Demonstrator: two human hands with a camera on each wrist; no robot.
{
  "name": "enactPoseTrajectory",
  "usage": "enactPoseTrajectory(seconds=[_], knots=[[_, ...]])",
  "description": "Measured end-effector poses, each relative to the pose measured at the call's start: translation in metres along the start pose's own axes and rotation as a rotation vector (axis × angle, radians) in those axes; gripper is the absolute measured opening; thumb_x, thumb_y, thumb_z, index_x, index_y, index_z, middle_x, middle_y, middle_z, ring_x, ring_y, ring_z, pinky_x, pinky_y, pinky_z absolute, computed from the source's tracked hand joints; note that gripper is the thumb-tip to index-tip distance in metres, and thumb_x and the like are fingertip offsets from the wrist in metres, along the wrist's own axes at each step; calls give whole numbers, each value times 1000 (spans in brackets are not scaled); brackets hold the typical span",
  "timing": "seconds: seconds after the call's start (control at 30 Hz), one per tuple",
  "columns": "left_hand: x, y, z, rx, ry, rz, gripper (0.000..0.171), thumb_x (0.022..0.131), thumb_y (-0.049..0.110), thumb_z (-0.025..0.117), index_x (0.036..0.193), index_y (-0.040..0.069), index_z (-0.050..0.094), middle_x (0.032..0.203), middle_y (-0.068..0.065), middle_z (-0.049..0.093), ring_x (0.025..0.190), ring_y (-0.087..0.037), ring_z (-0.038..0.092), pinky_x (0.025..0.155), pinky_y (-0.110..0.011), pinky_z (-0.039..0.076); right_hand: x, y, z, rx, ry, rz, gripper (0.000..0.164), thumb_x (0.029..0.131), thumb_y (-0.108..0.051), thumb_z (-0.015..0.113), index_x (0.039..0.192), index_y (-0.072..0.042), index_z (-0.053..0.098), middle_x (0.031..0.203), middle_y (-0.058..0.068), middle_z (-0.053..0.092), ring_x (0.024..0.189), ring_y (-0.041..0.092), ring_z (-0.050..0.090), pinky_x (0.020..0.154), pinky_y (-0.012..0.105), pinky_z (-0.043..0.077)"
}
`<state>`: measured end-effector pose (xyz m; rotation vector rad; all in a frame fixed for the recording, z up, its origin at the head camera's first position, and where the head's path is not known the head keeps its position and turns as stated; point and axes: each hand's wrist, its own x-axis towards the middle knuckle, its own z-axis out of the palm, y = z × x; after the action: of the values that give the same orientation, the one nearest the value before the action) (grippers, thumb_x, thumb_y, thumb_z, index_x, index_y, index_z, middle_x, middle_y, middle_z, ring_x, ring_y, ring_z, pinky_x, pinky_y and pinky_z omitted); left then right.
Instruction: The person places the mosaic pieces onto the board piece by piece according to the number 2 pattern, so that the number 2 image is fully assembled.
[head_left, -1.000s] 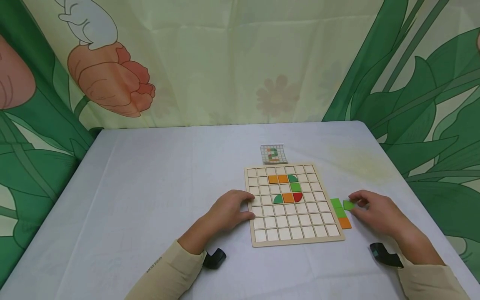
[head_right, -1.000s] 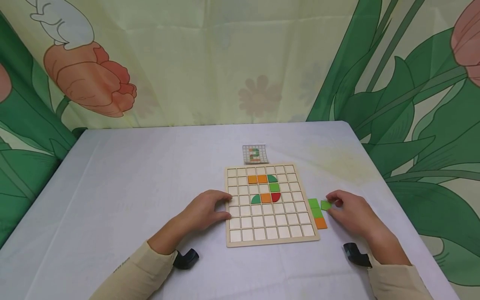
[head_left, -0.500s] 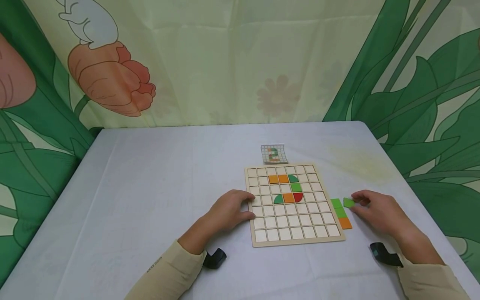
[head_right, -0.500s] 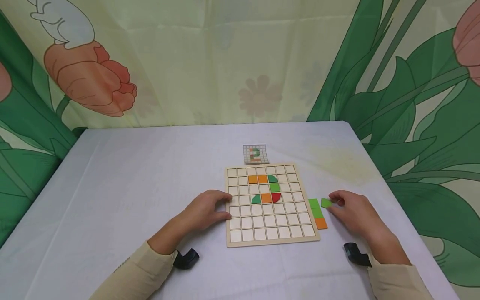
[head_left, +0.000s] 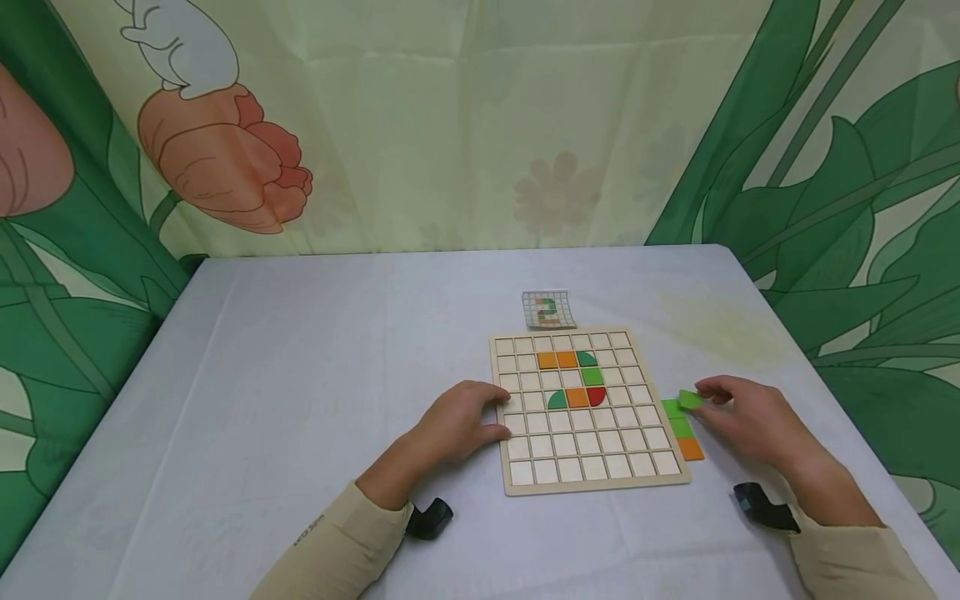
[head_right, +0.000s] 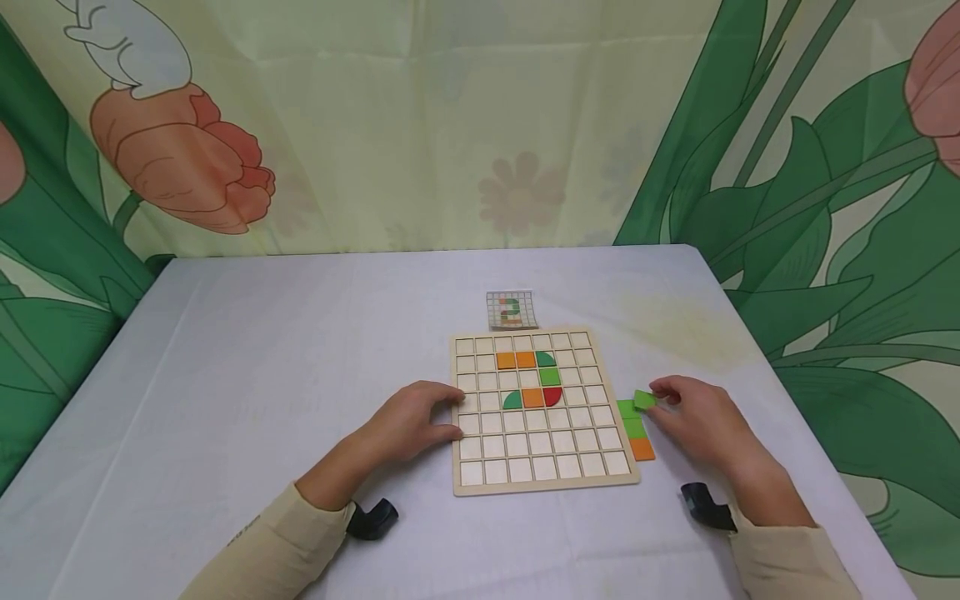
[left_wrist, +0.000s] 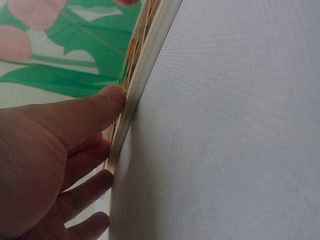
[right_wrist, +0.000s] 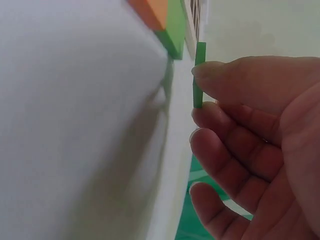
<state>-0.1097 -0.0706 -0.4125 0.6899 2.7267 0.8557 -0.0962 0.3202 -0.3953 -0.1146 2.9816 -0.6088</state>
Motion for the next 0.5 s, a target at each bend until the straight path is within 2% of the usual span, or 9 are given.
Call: enactPoseTrajectory(seconds=[0.5], knots=[[1, 1, 0, 6, -9, -12, 46, 87, 24, 80, 127, 7, 66, 127, -5, 65, 125, -24, 55, 106, -38, 44, 4, -27, 5, 23, -40, -61, 38, 90, -18, 73, 118, 7, 65, 106, 20, 67, 99, 38, 59, 86, 58, 50]])
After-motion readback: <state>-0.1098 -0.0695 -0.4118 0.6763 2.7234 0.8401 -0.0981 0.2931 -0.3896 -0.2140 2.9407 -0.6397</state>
